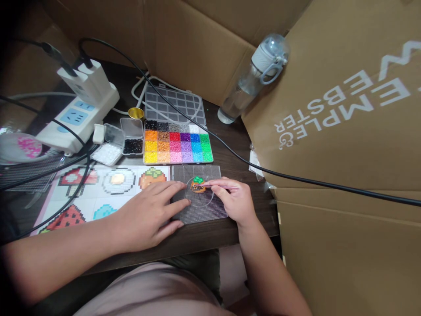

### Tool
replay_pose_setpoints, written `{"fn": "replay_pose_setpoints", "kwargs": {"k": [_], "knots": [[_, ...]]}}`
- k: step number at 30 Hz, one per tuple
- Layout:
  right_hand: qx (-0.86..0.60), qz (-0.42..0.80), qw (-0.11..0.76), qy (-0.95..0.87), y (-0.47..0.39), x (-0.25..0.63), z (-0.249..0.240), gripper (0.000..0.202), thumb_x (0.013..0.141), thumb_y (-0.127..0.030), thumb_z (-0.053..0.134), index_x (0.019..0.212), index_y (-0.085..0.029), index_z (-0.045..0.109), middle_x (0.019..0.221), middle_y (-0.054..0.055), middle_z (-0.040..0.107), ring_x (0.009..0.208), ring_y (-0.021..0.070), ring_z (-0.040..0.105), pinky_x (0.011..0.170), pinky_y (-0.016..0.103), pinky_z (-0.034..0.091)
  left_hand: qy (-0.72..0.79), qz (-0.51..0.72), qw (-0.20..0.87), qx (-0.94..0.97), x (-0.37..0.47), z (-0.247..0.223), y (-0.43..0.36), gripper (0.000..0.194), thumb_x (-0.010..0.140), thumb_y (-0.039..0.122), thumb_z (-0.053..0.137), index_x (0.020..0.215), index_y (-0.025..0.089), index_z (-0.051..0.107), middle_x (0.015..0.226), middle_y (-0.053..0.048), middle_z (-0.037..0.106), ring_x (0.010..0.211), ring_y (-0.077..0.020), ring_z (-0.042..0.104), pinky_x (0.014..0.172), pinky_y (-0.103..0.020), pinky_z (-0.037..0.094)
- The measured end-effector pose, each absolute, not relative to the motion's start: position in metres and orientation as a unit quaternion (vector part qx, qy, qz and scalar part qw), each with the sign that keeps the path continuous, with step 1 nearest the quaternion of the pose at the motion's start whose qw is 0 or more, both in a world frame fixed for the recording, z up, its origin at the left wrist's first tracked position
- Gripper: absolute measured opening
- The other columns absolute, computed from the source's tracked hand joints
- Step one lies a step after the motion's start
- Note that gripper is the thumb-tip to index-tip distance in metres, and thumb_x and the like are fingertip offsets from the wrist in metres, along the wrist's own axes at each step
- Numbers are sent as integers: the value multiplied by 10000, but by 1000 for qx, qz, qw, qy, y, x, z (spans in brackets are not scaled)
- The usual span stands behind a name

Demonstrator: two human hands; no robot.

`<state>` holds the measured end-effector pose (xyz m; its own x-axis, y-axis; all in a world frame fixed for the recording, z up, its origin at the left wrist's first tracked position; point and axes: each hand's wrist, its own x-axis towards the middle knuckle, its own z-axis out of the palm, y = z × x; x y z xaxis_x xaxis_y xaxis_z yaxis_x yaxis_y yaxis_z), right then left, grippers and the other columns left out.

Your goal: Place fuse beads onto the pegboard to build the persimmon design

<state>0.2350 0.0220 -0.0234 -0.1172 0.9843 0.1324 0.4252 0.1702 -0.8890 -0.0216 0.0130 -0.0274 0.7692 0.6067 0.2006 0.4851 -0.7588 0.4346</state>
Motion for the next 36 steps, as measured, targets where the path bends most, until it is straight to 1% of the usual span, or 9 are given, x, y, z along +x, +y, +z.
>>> {"fn": "replay_pose_setpoints", "kwargs": {"k": [8,11,15,18,27,36], "knots": [[-540,336,402,-658,22,233,-21,107,860,-262,689,856,-273,796,872,16,794,811,181,746,774,290,590,295,171,185,922,-21,-27,13,344,916,329,590,1221,172,623,1375,-180,487,1275,-349,458,1051,-535,386],[-541,330,405,-659,22,232,-20,113,866,-271,683,855,-282,795,870,9,795,818,183,749,789,299,589,295,176,183,921,-21,-26,13,343,910,320,600,1218,169,624,1365,-182,495,1268,-351,466,1049,-538,389],[-536,325,417,-658,22,232,-22,107,860,-304,692,857,-272,794,872,31,794,824,208,748,804,341,588,296,178,183,921,-21,-27,14,356,907,314,603,1233,170,614,1366,-186,494,1270,-354,465,1043,-540,395],[-533,328,406,-666,22,231,-24,120,861,-322,690,868,-266,796,886,48,793,818,220,744,796,363,589,296,180,180,921,-21,-28,13,357,906,313,601,1235,174,612,1364,-186,495,1267,-355,466,1038,-545,398],[-524,338,399,-672,22,230,-23,106,858,-269,692,883,-271,795,892,40,792,812,198,736,769,326,584,296,172,179,922,-21,-26,13,358,912,321,597,1237,173,613,1367,-189,491,1278,-358,459,1053,-548,382],[-530,337,384,-677,23,231,-23,132,872,-295,674,910,-260,796,902,49,789,819,202,726,771,333,577,294,179,181,921,-21,-27,14,355,904,310,607,1230,170,616,1361,-189,496,1264,-357,469,1039,-547,397]]}}
